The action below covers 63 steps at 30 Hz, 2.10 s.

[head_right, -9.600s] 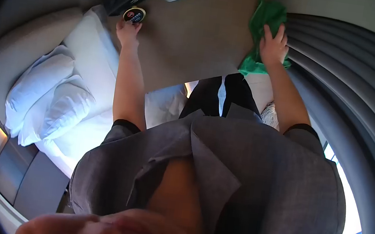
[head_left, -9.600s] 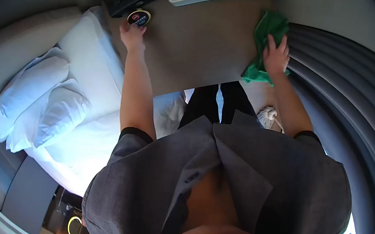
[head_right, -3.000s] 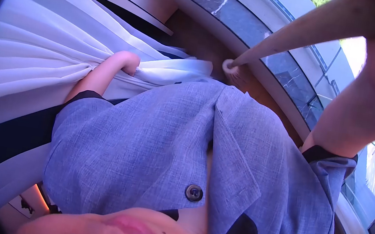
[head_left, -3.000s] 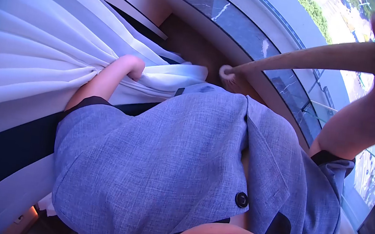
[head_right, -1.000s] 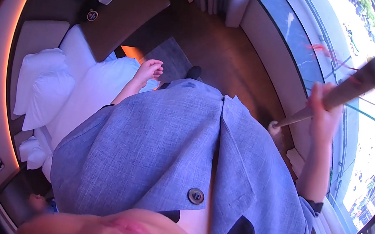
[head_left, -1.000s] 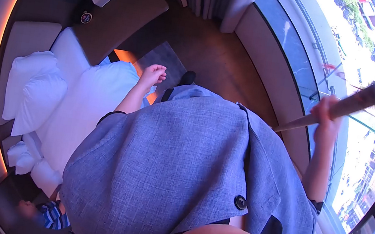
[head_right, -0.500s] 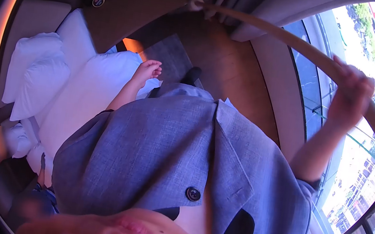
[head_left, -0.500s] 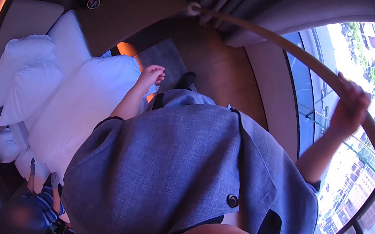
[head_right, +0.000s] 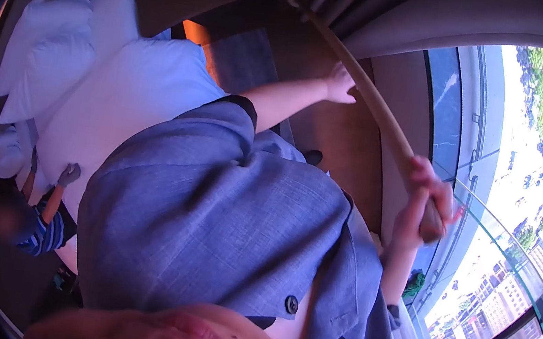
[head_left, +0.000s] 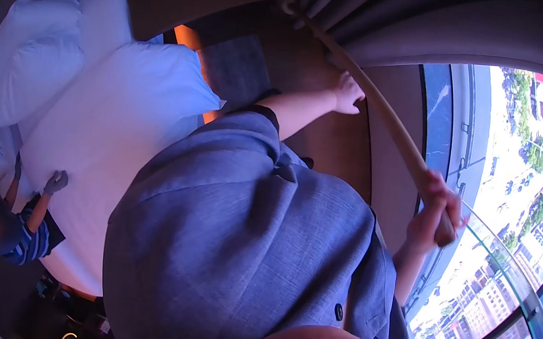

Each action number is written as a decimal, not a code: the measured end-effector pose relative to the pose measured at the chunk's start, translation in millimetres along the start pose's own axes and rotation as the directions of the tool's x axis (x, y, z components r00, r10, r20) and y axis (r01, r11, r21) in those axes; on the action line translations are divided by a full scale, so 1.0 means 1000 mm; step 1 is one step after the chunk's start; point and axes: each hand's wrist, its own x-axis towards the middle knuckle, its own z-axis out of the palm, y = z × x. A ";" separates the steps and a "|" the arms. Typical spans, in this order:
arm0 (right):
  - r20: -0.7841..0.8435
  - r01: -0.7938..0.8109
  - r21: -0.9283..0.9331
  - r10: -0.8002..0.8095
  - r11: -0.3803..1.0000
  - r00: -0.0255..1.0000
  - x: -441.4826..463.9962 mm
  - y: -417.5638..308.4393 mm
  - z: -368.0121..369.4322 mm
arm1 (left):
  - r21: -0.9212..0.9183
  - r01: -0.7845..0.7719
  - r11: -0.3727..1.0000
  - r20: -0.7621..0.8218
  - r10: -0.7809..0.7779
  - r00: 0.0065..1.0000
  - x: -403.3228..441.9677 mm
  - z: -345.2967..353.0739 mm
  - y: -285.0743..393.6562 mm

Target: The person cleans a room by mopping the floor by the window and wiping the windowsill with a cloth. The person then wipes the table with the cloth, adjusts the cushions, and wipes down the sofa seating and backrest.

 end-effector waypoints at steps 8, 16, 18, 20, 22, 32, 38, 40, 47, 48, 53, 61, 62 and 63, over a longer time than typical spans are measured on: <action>0.013 0.040 0.163 -0.043 0.986 0.999 -0.020 -0.067 -0.010 | -0.506 0.531 0.679 -0.306 -0.717 0.626 -0.058 0.054 0.068; 0.357 0.291 0.420 -0.451 0.860 0.818 0.023 -0.143 0.006 | -0.502 -0.085 0.861 -0.224 -0.035 0.974 -0.049 -0.044 0.069; 0.519 0.318 0.468 -0.547 0.825 0.657 0.039 -0.176 -0.017 | -0.445 -0.158 0.881 -0.268 0.037 0.963 -0.056 -0.088 0.078; 0.670 0.235 0.541 -0.583 0.808 0.459 0.056 -0.203 -0.048 | -0.407 -0.209 0.889 -0.308 0.081 0.948 -0.063 -0.125 0.085; 0.684 0.192 0.602 -0.625 0.775 0.377 0.060 -0.211 -0.058 | -0.380 -0.235 0.894 -0.353 0.094 0.931 -0.073 -0.152 0.083; 0.418 0.165 0.460 -0.377 0.872 0.826 0.098 -0.041 0.065 | -0.090 0.243 0.966 -0.453 -0.257 0.854 -0.014 -0.132 -0.119; 0.162 -0.002 0.194 -0.029 0.981 0.986 0.058 0.014 0.077 | 0.110 0.327 0.939 -0.061 -0.322 0.945 0.016 -0.055 -0.164; 0.059 -0.036 0.132 0.029 0.991 0.998 0.037 0.010 0.051 | 0.078 0.183 0.980 0.114 -0.191 0.975 0.022 -0.040 -0.131; -0.265 -0.058 0.051 0.070 0.997 0.962 -0.040 -0.064 -0.017 | -0.177 -0.201 0.963 0.506 0.264 0.821 0.014 0.013 0.030; -0.328 -0.038 0.046 0.051 0.998 0.943 -0.050 -0.076 -0.021 | -0.229 -0.235 0.945 0.531 0.324 0.783 0.009 0.020 0.054; -0.348 0.124 0.041 -0.102 0.991 0.932 -0.096 -0.143 -0.055 | -0.472 -0.276 0.837 0.563 0.528 0.636 -0.023 0.006 0.144; -0.070 0.386 0.139 -0.380 0.912 0.922 -0.165 -0.183 -0.108 | -0.495 -0.422 0.760 0.367 0.623 0.691 -0.052 -0.042 0.172; -0.071 0.397 0.229 -0.392 0.889 0.917 -0.161 -0.171 -0.110 | -0.485 -0.425 0.765 0.367 0.619 0.695 -0.055 -0.043 0.170; -0.058 0.408 0.289 -0.409 0.866 0.910 -0.160 -0.158 -0.115 | -0.421 -0.442 0.792 0.404 0.600 0.691 -0.057 -0.043 0.166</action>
